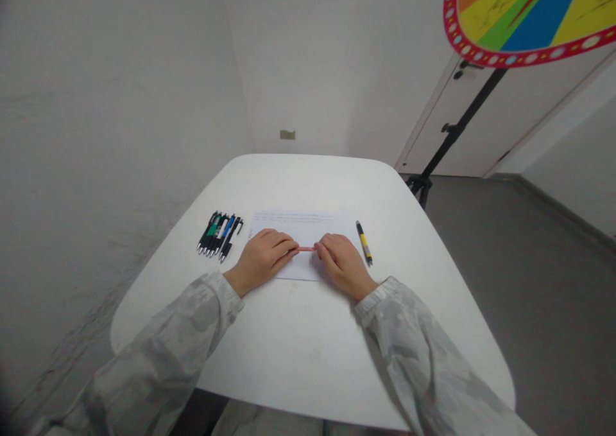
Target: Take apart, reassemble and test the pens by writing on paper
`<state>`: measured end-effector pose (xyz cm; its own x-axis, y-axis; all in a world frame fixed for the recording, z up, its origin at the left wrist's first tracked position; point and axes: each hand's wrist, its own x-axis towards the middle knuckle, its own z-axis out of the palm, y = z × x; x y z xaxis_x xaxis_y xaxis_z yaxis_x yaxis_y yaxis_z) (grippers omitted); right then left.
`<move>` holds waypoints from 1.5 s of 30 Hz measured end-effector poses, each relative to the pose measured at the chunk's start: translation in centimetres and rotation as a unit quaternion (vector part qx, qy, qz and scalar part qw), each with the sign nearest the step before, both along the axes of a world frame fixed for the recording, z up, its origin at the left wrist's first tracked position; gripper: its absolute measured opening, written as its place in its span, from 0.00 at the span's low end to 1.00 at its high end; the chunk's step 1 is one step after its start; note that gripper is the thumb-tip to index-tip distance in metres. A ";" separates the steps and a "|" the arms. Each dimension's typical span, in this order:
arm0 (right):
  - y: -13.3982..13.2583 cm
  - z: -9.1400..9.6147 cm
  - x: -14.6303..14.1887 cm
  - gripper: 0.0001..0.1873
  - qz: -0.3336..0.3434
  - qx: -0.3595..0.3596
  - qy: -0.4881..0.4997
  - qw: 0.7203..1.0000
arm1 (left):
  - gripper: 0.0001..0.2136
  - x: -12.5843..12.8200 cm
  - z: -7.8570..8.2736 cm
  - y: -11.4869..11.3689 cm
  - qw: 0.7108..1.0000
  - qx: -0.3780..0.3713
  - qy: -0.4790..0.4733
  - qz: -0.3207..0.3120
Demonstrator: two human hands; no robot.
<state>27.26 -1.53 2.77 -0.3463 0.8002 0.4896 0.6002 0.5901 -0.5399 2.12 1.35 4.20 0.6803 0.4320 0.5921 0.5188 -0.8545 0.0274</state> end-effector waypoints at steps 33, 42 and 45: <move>-0.2 -0.5 0.3 0.17 -0.001 -0.003 0.053 0.999 | 0.08 -0.1 -0.4 0.4 0.997 0.031 -0.065 0.018; 0.2 -0.8 1.0 0.20 -0.107 -0.027 0.146 0.983 | 0.09 -0.7 -1.0 0.8 0.990 -0.036 -0.115 0.071; 0.2 -1.0 0.9 0.18 -0.119 -0.027 0.155 0.980 | 0.08 -0.7 -1.0 0.8 0.985 -0.062 -0.145 0.073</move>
<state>28.14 -1.29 1.77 0.0131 0.8677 0.4969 0.5191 0.4188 -0.7451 1.43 2.16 3.20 0.4165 0.5933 0.6889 0.5905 -0.7527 0.2912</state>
